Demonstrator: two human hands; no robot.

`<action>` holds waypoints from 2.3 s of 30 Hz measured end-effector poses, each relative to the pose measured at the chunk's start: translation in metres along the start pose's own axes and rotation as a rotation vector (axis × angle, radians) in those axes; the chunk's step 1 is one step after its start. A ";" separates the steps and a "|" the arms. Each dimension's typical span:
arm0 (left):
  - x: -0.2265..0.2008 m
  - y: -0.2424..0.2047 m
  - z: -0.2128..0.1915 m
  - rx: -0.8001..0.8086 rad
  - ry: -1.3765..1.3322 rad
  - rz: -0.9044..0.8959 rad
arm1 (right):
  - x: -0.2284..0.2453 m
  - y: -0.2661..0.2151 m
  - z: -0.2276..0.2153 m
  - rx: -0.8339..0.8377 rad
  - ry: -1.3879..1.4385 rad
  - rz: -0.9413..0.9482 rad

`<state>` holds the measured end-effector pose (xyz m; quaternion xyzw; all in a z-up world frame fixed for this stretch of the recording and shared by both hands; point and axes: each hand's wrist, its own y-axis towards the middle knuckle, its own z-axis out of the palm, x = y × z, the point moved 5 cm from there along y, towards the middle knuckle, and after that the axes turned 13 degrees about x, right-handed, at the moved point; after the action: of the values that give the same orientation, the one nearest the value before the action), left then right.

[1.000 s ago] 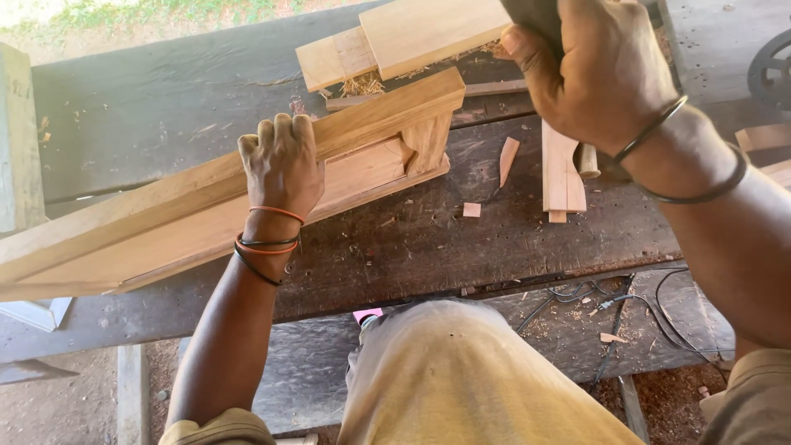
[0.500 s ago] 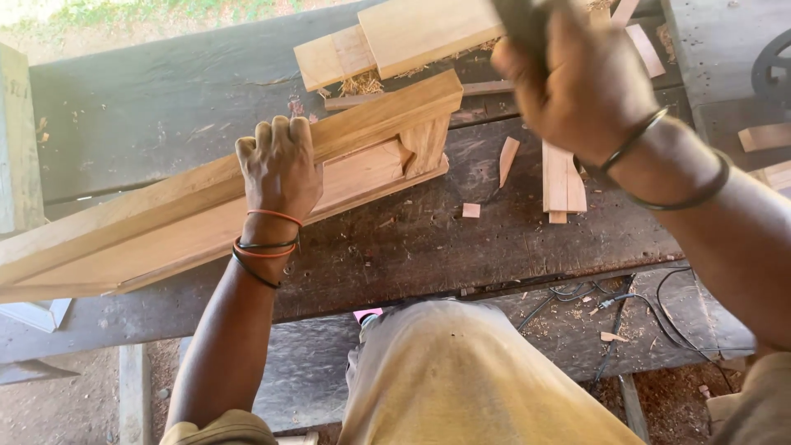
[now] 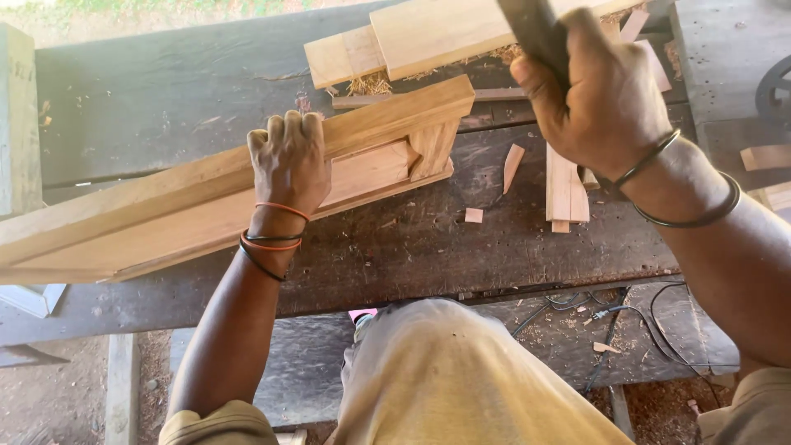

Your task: The person is constructing a piece of furniture, specifically a wooden frame or panel, by marking, aligning, and hammering wooden pieces together.

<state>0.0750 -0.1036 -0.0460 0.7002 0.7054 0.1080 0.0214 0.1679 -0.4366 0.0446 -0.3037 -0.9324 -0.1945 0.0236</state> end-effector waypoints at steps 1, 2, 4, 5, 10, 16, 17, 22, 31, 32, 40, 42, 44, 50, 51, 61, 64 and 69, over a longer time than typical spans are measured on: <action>-0.001 -0.001 0.001 -0.008 0.003 0.003 | 0.004 -0.001 0.008 0.110 -0.005 0.043; -0.001 -0.002 0.000 -0.020 0.009 0.006 | 0.008 -0.001 0.016 0.216 -0.012 0.083; -0.001 -0.004 -0.001 -0.042 0.008 0.012 | 0.013 -0.004 0.025 0.304 -0.029 0.113; -0.001 -0.005 -0.002 -0.063 0.006 0.022 | 0.014 -0.007 0.031 0.393 -0.046 0.146; -0.001 -0.002 -0.001 -0.042 0.004 0.012 | 0.010 0.001 0.009 0.382 0.013 0.202; 0.001 0.001 0.001 0.034 0.010 -0.009 | 0.014 0.001 -0.023 0.005 0.019 0.022; 0.001 0.002 0.002 0.059 0.007 -0.015 | 0.015 0.001 -0.023 -0.064 0.014 0.005; 0.000 -0.003 0.003 -0.038 0.030 0.012 | 0.026 0.004 0.020 0.456 0.004 0.285; -0.001 0.000 0.004 0.013 0.011 -0.016 | 0.025 -0.009 0.029 0.563 0.076 0.452; 0.001 -0.001 0.007 0.019 0.015 -0.016 | 0.023 -0.011 0.032 0.549 0.120 0.474; 0.000 -0.015 -0.001 -0.112 0.022 0.063 | 0.005 -0.023 0.048 0.354 0.147 0.340; 0.001 -0.016 -0.003 -0.128 0.006 0.077 | 0.009 -0.023 0.045 0.337 0.130 0.324; 0.002 -0.016 -0.005 -0.116 -0.042 0.086 | 0.013 -0.023 0.042 0.320 0.098 0.321; 0.010 -0.021 0.000 -0.101 -0.009 0.022 | 0.001 -0.033 0.060 0.338 0.400 0.482; 0.013 -0.023 0.002 -0.099 -0.009 0.020 | 0.001 -0.037 0.062 0.341 0.401 0.481; 0.001 -0.035 0.018 -0.261 0.047 -0.054 | -0.023 -0.127 0.190 0.099 1.578 0.817; -0.039 -0.044 0.053 -0.271 -0.043 0.209 | -0.036 -0.150 0.249 0.179 1.746 0.913; -0.135 -0.078 0.092 -0.029 -0.070 0.709 | -0.019 -0.158 0.281 0.233 1.729 1.095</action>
<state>0.0178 -0.2261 -0.1667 0.9043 0.4159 0.0946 0.0167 0.1136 -0.4584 -0.2732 -0.4390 -0.3435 -0.2175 0.8012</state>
